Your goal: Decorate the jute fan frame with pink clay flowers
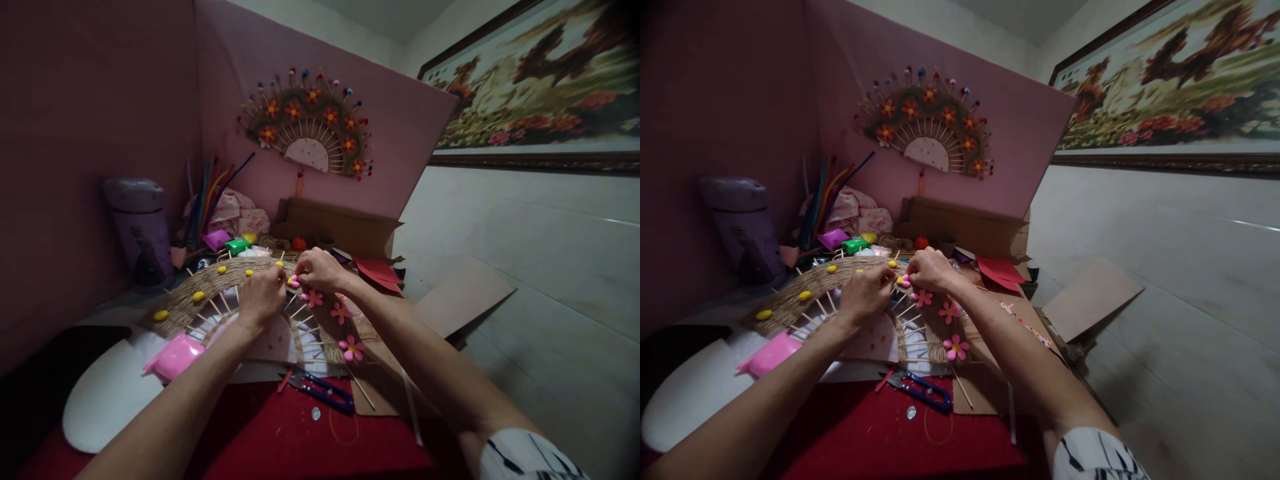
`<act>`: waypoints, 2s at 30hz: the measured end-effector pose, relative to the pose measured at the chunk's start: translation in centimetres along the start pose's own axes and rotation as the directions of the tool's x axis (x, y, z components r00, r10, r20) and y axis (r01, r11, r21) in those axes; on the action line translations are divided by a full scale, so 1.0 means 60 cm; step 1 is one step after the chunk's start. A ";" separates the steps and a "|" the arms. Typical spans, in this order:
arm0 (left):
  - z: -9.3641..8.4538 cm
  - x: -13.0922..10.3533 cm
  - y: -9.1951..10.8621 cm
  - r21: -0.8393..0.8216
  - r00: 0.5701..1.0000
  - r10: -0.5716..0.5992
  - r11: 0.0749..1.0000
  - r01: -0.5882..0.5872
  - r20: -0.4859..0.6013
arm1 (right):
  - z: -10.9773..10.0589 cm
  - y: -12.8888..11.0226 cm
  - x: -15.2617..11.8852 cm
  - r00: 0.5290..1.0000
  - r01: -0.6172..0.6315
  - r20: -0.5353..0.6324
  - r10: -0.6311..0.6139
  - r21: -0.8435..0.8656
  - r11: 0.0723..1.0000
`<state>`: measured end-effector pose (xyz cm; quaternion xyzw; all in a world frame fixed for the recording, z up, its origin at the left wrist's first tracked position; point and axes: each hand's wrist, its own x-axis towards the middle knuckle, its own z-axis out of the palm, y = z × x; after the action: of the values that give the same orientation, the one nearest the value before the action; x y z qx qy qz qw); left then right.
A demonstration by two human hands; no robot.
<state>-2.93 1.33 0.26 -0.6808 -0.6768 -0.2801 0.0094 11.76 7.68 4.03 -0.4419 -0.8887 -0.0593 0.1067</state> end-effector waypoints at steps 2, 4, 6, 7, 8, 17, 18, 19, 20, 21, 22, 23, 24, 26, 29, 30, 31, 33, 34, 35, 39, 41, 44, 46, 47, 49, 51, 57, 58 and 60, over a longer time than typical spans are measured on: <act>0.001 0.000 0.000 -0.001 1.000 -0.004 1.000 0.004 0.004 | 0.002 0.003 0.002 1.000 0.014 -0.004 -0.014 -0.001 1.000; 0.001 0.000 0.000 -0.002 1.000 -0.004 1.000 0.004 0.004 | 0.004 0.005 0.003 0.999 0.032 -0.009 -0.032 -0.004 0.999; 0.001 0.000 0.000 -0.006 1.000 -0.009 1.000 0.009 0.005 | 0.007 0.006 0.005 0.999 0.044 -0.006 -0.044 -0.010 0.999; 0.001 0.001 0.000 -0.009 1.000 -0.013 1.000 0.013 0.007 | 0.008 0.006 0.006 0.999 0.047 -0.005 -0.047 -0.012 0.999; 0.002 0.001 0.000 -0.012 1.000 -0.016 1.000 0.016 0.010 | 0.009 0.006 0.007 0.999 0.046 -0.004 -0.046 -0.015 0.999; 0.008 0.002 -0.003 -0.007 1.000 0.000 1.000 0.001 0.014 | 0.009 0.013 0.011 0.999 0.022 0.029 -0.025 0.114 0.993; 0.009 0.002 -0.004 0.000 1.000 0.029 1.000 -0.029 0.007 | 0.007 0.017 0.011 0.999 0.022 0.045 -0.028 0.142 0.990; 0.010 0.002 -0.004 0.014 0.998 0.064 0.998 -0.064 -0.002 | 0.006 0.020 0.011 0.998 0.020 0.059 -0.031 0.167 0.986; 0.012 0.001 -0.004 0.036 0.995 0.103 0.994 -0.102 -0.005 | 0.005 0.023 0.011 0.997 0.017 0.068 -0.031 0.193 0.981; 0.013 0.001 -0.004 0.064 0.990 0.138 0.988 -0.138 -0.001 | 0.004 0.026 0.011 0.997 0.012 0.074 -0.029 0.223 0.975; 0.013 0.001 -0.004 0.094 0.986 0.166 0.982 -0.166 0.014 | 0.003 0.028 0.011 0.997 0.005 0.075 -0.025 0.251 0.968; 0.014 0.001 -0.004 0.122 0.982 0.184 0.975 -0.186 0.034 | 0.003 0.029 0.011 0.997 -0.001 0.072 -0.020 0.272 0.962; 0.014 0.001 -0.004 0.144 0.979 0.196 0.969 -0.202 0.055 | 0.003 0.030 0.011 0.998 -0.003 0.065 -0.017 0.285 0.958; 0.015 0.002 -0.004 0.172 0.973 0.216 0.958 -0.228 0.084 | 0.003 0.030 0.010 0.999 0.004 0.050 -0.019 0.289 0.957; 0.018 0.003 -0.006 0.200 0.968 0.234 0.948 -0.247 0.088 | 0.004 0.029 0.010 0.999 0.016 0.038 -0.028 0.296 0.955; 0.019 0.003 -0.007 0.205 0.968 0.236 0.947 -0.249 0.086 | 0.004 0.030 0.011 0.999 0.011 0.039 -0.024 0.301 0.954; 0.021 0.003 -0.007 0.206 0.968 0.237 0.946 -0.249 0.083 | 0.005 0.030 0.011 0.999 -0.001 0.042 -0.013 0.306 0.952; 0.024 0.003 -0.009 0.197 0.970 0.233 0.950 -0.244 0.076 | 0.007 0.034 0.012 0.999 -0.035 0.051 0.019 0.324 0.946; 0.025 0.003 -0.009 0.188 0.971 0.230 0.953 -0.239 0.072 | 0.008 0.036 0.012 0.998 -0.049 0.051 0.034 0.335 0.941; 0.026 0.003 -0.009 0.180 0.972 0.225 0.955 -0.234 0.069 | 0.010 0.039 0.013 0.998 -0.059 0.046 0.046 0.346 0.937; 0.026 0.003 -0.007 0.164 0.974 0.217 0.961 -0.224 0.058 | 0.012 0.051 0.012 0.998 -0.064 0.015 0.064 0.371 0.926; 0.025 0.003 -0.005 0.164 0.976 0.213 0.962 -0.218 0.047 | 0.010 0.054 0.011 0.997 -0.063 -0.021 0.077 0.388 0.920; 0.025 0.001 -0.004 0.154 0.981 0.193 0.969 -0.195 0.024 | 0.005 0.056 0.010 0.991 -0.064 -0.077 0.110 0.451 0.890; 0.026 0.001 -0.004 0.128 0.983 0.183 0.975 -0.183 0.011 | 0.002 0.056 0.010 0.990 -0.059 -0.076 0.115 0.524 0.849; 0.026 0.001 -0.005 0.100 0.984 0.177 0.979 -0.176 0.000 | 0.000 0.055 0.010 0.991 -0.056 -0.067 0.114 0.567 0.822; 0.027 0.004 -0.006 -0.029 0.987 0.154 0.987 -0.156 -0.054 | -0.002 0.051 0.008 0.992 -0.054 -0.049 0.113 0.651 0.757; 0.027 0.010 -0.006 -0.321 0.990 0.081 0.940 -0.116 -0.119 | -0.005 0.043 0.005 0.994 -0.041 -0.043 0.103 0.716 0.697; 0.011 0.019 -0.001 -0.946 0.954 0.071 0.169 0.277 0.292 | -0.009 0.008 -0.015 0.966 0.167 -0.256 0.038 0.731 0.662; 0.008 0.019 -0.001 -0.945 0.942 0.104 0.102 0.309 0.319 | -0.008 0.004 -0.019 0.953 0.198 -0.301 0.030 0.696 0.690; 0.005 0.018 -0.002 -0.941 0.932 0.131 0.020 0.338 0.338 | -0.006 -0.002 -0.025 0.930 0.243 -0.368 0.005 0.624 0.743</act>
<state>-3.03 2.45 0.37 -0.4757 -0.3271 -0.5513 -0.6023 12.59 6.41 4.01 -0.2994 -0.8456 0.1743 0.4060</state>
